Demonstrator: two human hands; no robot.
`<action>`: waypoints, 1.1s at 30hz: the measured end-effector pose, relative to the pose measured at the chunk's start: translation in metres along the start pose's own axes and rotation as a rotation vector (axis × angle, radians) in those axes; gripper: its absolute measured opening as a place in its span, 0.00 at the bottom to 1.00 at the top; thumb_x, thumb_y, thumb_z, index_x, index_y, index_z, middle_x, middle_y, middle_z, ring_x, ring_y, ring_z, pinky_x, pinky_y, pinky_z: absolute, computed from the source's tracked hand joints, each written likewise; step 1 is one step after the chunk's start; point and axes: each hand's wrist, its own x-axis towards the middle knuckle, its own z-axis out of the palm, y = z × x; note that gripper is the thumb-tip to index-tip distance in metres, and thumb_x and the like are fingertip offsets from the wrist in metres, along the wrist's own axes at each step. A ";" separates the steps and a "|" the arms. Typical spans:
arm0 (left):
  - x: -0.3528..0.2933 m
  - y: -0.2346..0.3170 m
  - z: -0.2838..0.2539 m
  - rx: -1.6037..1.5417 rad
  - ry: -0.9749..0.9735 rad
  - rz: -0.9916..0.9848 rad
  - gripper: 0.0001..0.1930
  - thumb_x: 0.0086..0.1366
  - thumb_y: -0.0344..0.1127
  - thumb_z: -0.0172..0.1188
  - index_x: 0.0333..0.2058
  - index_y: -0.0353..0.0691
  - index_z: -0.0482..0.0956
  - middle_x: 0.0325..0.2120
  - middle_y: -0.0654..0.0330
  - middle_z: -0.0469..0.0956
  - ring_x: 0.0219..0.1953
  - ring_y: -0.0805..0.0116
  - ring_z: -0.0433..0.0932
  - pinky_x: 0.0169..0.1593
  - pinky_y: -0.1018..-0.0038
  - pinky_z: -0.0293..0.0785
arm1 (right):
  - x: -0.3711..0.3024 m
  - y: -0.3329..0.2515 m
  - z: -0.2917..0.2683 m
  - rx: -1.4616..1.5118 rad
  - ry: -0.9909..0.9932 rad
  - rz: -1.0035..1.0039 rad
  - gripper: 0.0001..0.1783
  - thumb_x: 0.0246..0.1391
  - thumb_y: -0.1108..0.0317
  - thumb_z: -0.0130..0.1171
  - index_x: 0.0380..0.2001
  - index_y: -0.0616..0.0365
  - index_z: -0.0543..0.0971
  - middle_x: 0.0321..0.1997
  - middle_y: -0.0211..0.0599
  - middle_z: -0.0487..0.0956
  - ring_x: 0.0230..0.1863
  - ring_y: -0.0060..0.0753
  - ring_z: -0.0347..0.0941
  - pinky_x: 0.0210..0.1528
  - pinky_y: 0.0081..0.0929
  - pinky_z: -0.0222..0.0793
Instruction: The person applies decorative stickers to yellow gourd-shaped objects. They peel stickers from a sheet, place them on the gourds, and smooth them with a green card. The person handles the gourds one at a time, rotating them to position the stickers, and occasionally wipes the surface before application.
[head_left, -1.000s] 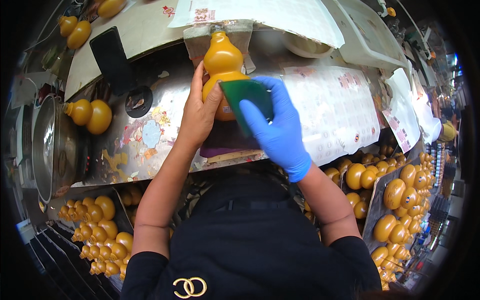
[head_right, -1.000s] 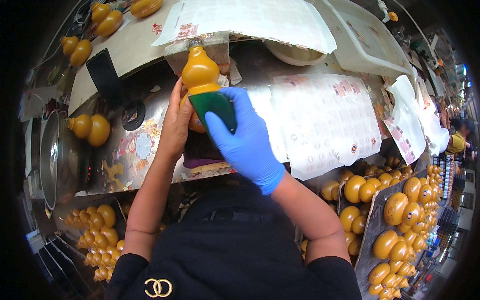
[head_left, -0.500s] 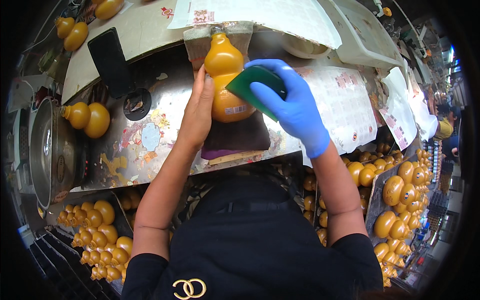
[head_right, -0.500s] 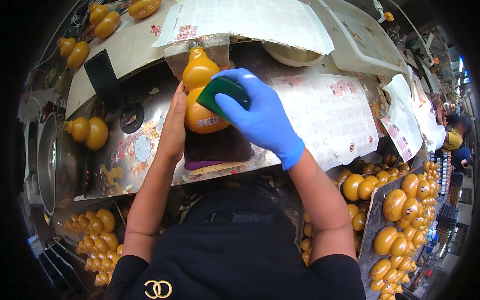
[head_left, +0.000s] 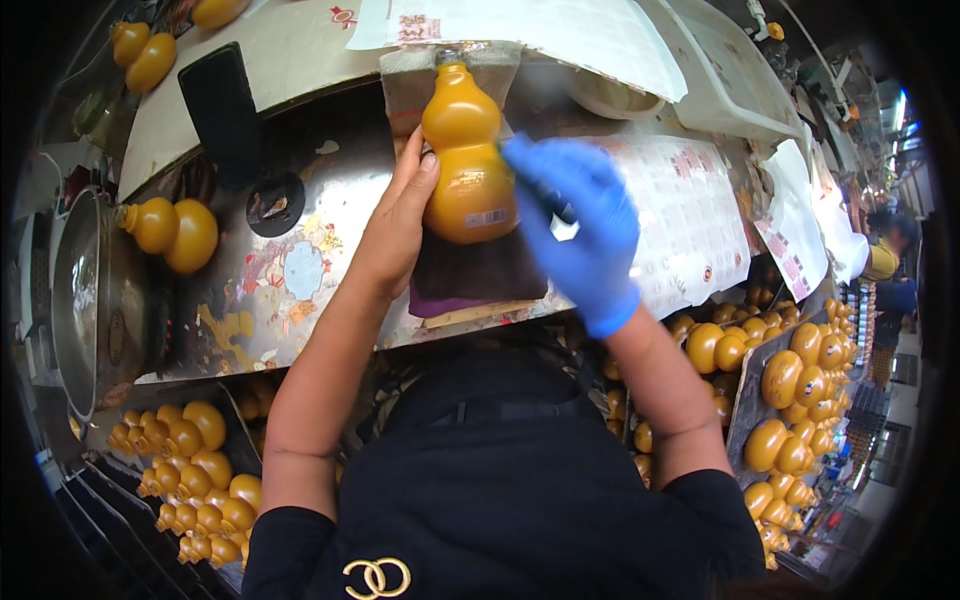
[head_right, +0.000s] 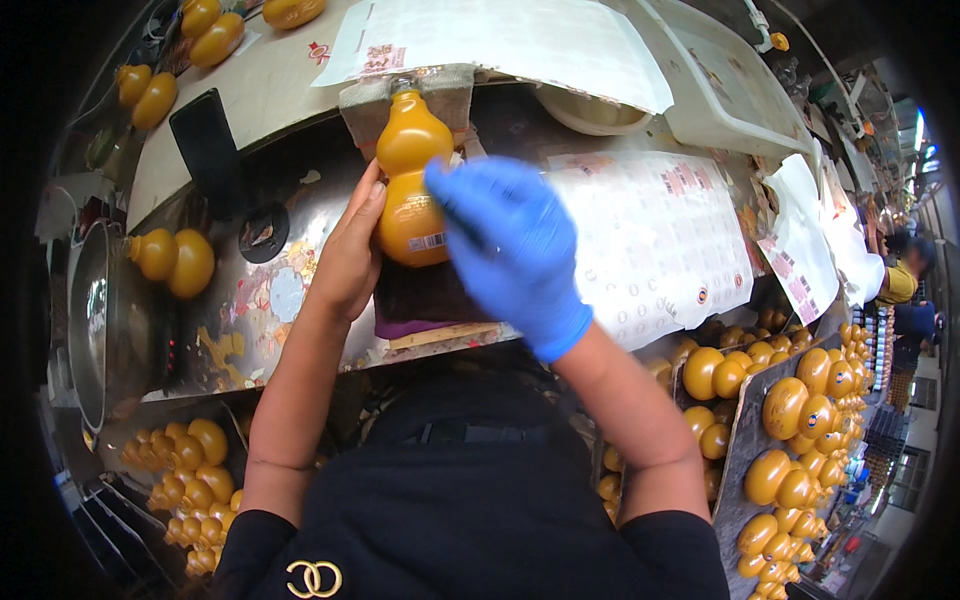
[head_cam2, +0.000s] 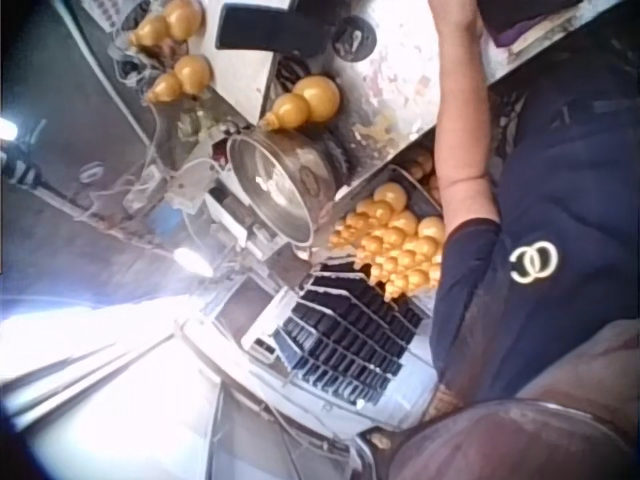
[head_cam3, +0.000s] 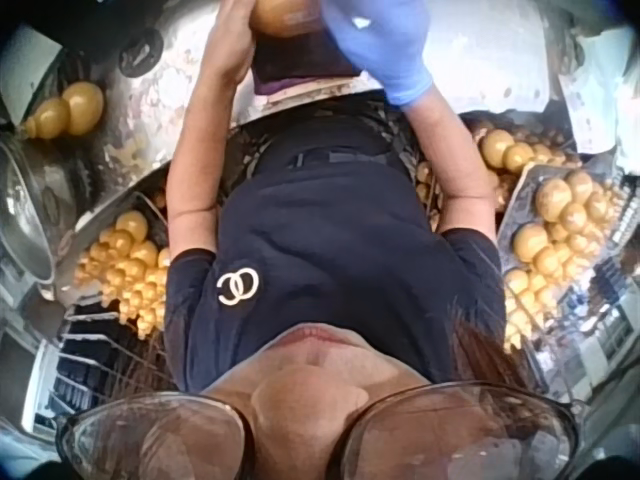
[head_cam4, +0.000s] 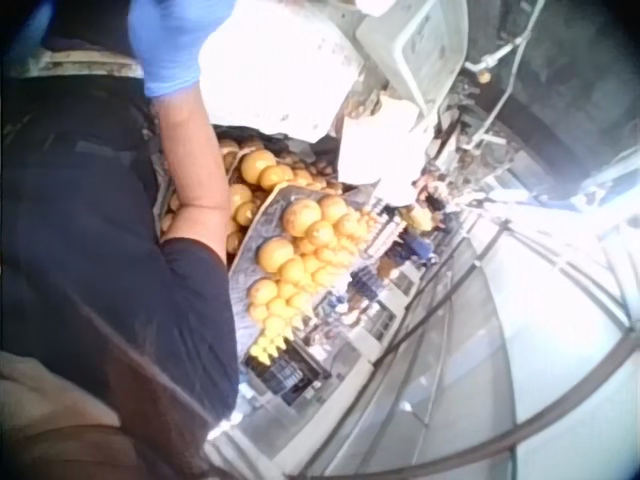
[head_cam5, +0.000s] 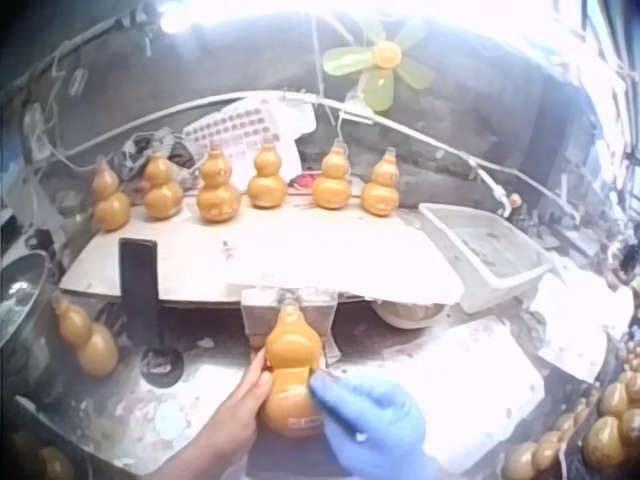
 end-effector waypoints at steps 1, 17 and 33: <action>0.001 0.000 -0.001 -0.026 -0.003 -0.013 0.31 0.72 0.44 0.40 0.67 0.38 0.43 0.62 0.53 0.58 0.64 0.65 0.58 0.64 0.73 0.55 | -0.011 -0.012 0.005 -0.026 -0.052 -0.041 0.22 0.40 0.80 0.61 0.43 0.55 0.79 0.42 0.34 0.77 0.33 0.34 0.75 0.35 0.31 0.72; 0.001 0.012 -0.008 -0.175 -0.090 -0.164 0.29 0.72 0.42 0.40 0.67 0.39 0.46 0.62 0.54 0.58 0.64 0.65 0.58 0.64 0.73 0.55 | -0.040 -0.041 0.034 -0.121 -0.187 -0.177 0.21 0.38 0.68 0.64 0.42 0.52 0.79 0.41 0.25 0.77 0.27 0.29 0.69 0.25 0.25 0.64; -0.008 0.000 0.001 0.113 0.043 0.098 0.36 0.71 0.52 0.41 0.67 0.36 0.42 0.63 0.49 0.54 0.66 0.60 0.54 0.66 0.69 0.49 | -0.047 -0.010 -0.009 0.235 -0.194 0.073 0.14 0.44 0.73 0.65 0.38 0.56 0.78 0.36 0.34 0.79 0.34 0.34 0.77 0.35 0.27 0.73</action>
